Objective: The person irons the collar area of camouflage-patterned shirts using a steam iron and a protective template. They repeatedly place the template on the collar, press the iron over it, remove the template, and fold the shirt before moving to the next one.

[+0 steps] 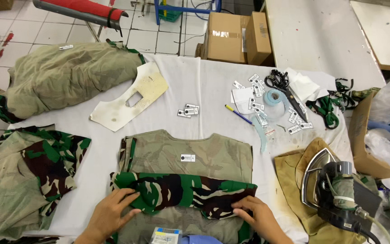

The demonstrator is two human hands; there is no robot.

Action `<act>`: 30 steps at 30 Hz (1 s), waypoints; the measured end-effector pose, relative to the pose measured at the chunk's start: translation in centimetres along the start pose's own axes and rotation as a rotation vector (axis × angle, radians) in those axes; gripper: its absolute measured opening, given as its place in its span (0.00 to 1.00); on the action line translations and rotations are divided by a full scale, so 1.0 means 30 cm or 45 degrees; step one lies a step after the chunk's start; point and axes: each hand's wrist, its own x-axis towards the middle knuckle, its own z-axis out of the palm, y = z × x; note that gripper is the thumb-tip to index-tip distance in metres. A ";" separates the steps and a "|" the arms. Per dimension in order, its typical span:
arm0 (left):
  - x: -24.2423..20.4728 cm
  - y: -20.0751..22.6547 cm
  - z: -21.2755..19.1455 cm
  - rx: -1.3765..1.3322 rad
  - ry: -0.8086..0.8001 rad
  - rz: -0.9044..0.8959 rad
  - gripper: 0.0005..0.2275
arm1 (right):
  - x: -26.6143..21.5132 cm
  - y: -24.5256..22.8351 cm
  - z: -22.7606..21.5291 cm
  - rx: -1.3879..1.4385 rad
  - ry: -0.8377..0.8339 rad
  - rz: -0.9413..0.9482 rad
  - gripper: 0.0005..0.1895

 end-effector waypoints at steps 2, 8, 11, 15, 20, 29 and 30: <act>0.016 0.034 -0.001 -0.164 0.009 -0.240 0.22 | 0.021 0.009 0.043 0.053 0.099 0.164 0.14; 0.107 0.023 -0.015 -0.074 -0.401 -0.313 0.08 | 0.063 0.036 0.076 -0.243 0.206 0.081 0.06; 0.148 0.045 -0.105 -0.083 -0.497 -0.417 0.05 | 0.056 0.022 0.019 -0.083 0.316 -0.042 0.04; 0.276 0.093 -0.255 -0.177 -0.188 -0.456 0.05 | 0.133 -0.093 -0.088 -0.055 0.432 0.101 0.07; 0.514 -0.005 -0.207 -0.244 -0.024 -0.453 0.09 | 0.426 0.097 -0.090 0.061 0.485 0.287 0.09; 0.642 -0.077 -0.095 -0.194 -0.131 -0.537 0.11 | 0.524 0.098 -0.070 0.027 0.490 0.332 0.07; 0.643 -0.095 -0.081 -0.127 0.047 -0.454 0.08 | 0.529 0.101 -0.077 -0.003 0.643 0.238 0.05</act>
